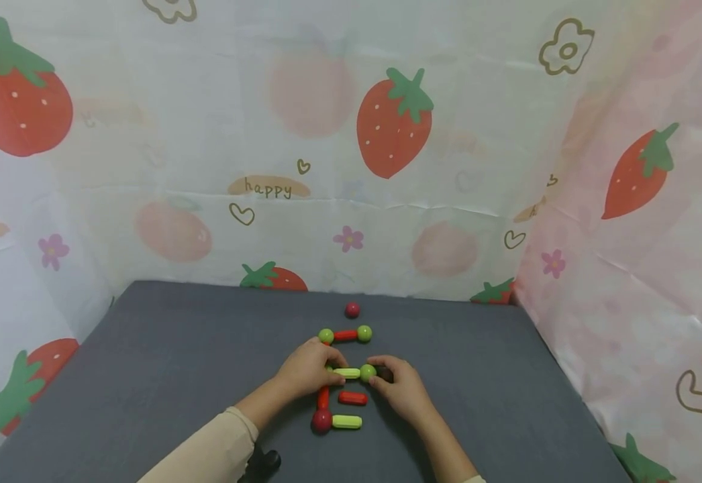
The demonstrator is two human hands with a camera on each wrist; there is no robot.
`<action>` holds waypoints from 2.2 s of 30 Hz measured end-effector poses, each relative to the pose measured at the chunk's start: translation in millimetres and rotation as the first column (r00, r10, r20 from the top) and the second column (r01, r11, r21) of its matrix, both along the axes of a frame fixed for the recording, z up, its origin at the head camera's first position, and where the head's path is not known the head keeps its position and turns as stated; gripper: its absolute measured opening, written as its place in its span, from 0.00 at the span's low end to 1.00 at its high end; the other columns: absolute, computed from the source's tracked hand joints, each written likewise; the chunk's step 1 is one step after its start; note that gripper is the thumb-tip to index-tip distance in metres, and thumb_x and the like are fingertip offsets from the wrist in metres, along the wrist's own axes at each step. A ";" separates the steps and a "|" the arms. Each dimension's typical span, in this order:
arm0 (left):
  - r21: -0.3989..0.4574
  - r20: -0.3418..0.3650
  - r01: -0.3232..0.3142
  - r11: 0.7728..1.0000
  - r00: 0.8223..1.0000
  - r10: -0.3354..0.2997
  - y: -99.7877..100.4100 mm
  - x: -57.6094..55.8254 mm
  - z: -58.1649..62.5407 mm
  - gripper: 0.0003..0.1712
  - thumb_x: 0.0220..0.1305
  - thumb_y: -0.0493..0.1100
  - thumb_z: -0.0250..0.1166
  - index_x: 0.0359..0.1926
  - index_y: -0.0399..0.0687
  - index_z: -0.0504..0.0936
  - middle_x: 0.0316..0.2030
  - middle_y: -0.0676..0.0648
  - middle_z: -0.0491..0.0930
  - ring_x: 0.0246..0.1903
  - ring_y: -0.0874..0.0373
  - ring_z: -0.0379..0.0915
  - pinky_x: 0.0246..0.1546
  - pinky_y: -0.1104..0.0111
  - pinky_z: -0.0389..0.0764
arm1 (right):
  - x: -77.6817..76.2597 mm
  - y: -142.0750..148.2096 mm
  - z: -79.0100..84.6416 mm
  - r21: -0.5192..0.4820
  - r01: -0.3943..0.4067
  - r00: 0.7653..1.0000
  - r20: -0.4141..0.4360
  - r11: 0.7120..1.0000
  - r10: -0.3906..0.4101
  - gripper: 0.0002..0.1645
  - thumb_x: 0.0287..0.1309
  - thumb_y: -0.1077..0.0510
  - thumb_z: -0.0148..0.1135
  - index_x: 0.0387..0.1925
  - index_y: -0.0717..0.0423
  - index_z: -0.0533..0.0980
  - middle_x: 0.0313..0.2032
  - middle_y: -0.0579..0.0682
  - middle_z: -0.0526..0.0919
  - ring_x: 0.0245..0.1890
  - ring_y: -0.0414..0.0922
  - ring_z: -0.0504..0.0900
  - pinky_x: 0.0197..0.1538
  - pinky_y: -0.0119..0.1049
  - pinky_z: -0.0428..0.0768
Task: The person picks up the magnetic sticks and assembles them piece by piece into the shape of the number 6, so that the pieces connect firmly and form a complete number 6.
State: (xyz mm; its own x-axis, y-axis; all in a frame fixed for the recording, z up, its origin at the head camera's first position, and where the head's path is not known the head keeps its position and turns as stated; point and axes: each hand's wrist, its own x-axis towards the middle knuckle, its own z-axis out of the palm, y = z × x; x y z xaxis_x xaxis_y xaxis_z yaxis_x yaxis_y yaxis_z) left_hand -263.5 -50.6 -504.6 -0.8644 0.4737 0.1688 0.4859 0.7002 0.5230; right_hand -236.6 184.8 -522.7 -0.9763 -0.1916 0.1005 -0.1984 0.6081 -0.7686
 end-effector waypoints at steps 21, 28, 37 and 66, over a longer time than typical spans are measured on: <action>-0.024 0.000 -0.009 1.000 1.000 0.009 0.0 -2.6 0.0 0.09 0.55 0.50 0.79 0.39 0.61 0.92 0.32 0.63 0.86 0.34 0.63 0.67 0.35 0.68 0.72 | 14.2 -17.6 18.6 0.085 -0.215 0.976 -0.014 0.973 0.217 0.13 0.59 0.54 0.75 0.46 0.47 0.86 0.39 0.43 0.85 0.25 0.37 0.74 0.30 0.32 0.74; -0.028 -0.004 -0.019 0.999 1.000 0.019 0.1 -4.1 -2.2 0.09 0.55 0.50 0.80 0.38 0.62 0.92 0.32 0.64 0.86 0.35 0.64 0.68 0.37 0.68 0.73 | 16.0 -21.2 18.9 0.094 -0.255 0.967 0.046 0.962 0.252 0.12 0.59 0.53 0.75 0.45 0.47 0.87 0.35 0.39 0.83 0.26 0.38 0.75 0.30 0.33 0.74; -0.013 -0.013 -0.003 1.000 1.000 0.002 -0.4 -4.6 -3.2 0.09 0.55 0.51 0.80 0.38 0.60 0.92 0.33 0.62 0.87 0.37 0.62 0.71 0.41 0.65 0.75 | 18.8 -23.5 17.7 0.161 -0.257 0.966 0.018 0.953 0.258 0.11 0.57 0.54 0.76 0.44 0.43 0.88 0.34 0.38 0.83 0.29 0.35 0.74 0.33 0.32 0.75; -0.008 -0.006 -0.005 1.000 1.000 0.005 1.0 -1.8 -6.4 0.07 0.56 0.49 0.78 0.38 0.63 0.92 0.32 0.65 0.85 0.39 0.62 0.70 0.40 0.66 0.74 | 14.6 -15.0 27.7 0.107 -0.154 0.988 -0.018 0.982 0.156 0.09 0.57 0.53 0.76 0.41 0.44 0.88 0.36 0.38 0.87 0.32 0.39 0.80 0.36 0.34 0.78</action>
